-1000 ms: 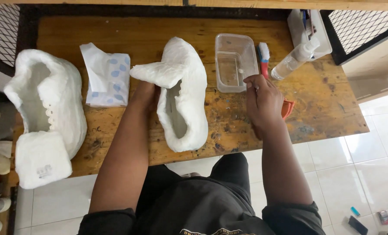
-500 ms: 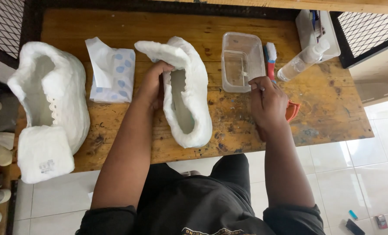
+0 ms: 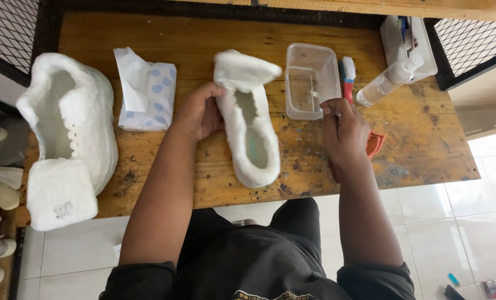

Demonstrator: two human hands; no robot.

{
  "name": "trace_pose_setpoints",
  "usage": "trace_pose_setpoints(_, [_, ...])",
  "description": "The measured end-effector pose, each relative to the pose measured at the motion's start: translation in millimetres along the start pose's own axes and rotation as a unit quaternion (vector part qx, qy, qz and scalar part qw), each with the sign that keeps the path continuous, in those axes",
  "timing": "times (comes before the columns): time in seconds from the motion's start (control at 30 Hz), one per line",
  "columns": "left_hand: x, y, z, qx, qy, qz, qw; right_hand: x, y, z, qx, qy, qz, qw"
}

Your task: Applying adhesive or cleaning solution to the interior of a white sneaker using a small applicator and paper tissues.

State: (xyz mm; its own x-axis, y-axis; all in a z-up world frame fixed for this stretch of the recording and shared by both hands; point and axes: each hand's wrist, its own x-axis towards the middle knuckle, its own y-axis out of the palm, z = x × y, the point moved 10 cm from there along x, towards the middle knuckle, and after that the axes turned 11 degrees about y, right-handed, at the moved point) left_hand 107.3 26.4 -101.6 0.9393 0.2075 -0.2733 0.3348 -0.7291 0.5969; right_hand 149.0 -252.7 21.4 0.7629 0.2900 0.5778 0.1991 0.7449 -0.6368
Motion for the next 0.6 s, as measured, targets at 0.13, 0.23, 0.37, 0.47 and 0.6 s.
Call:
trace_pose_setpoints(0.13, [-23.5,25.6,-20.1,0.053,0.010,0.033,0.998,-0.2,-1.5,-0.8,0.001,0.006,-0.001,1.000])
trace_pose_setpoints(0.23, [-19.8,24.1,-22.9,0.119,0.043,0.041,0.991,0.4,-1.0,0.7,-0.004,0.000,0.004,1.000])
trace_pose_setpoints(0.37, [-10.5,14.0,-26.3,0.135,0.071,0.043,0.987,-0.1,0.6,-0.1,-0.012,0.005,0.004,1.000])
trace_pose_setpoints(0.47, [-6.4,4.5,-21.9,0.132,0.063,0.033,0.989,-0.4,2.8,-3.9,-0.006,0.007,0.007,1.000])
trace_pose_setpoints(0.6, [-8.1,-6.7,-31.4,0.190,0.077,0.027,0.978,0.1,3.7,-2.1,-0.008,0.010,0.004,1.000])
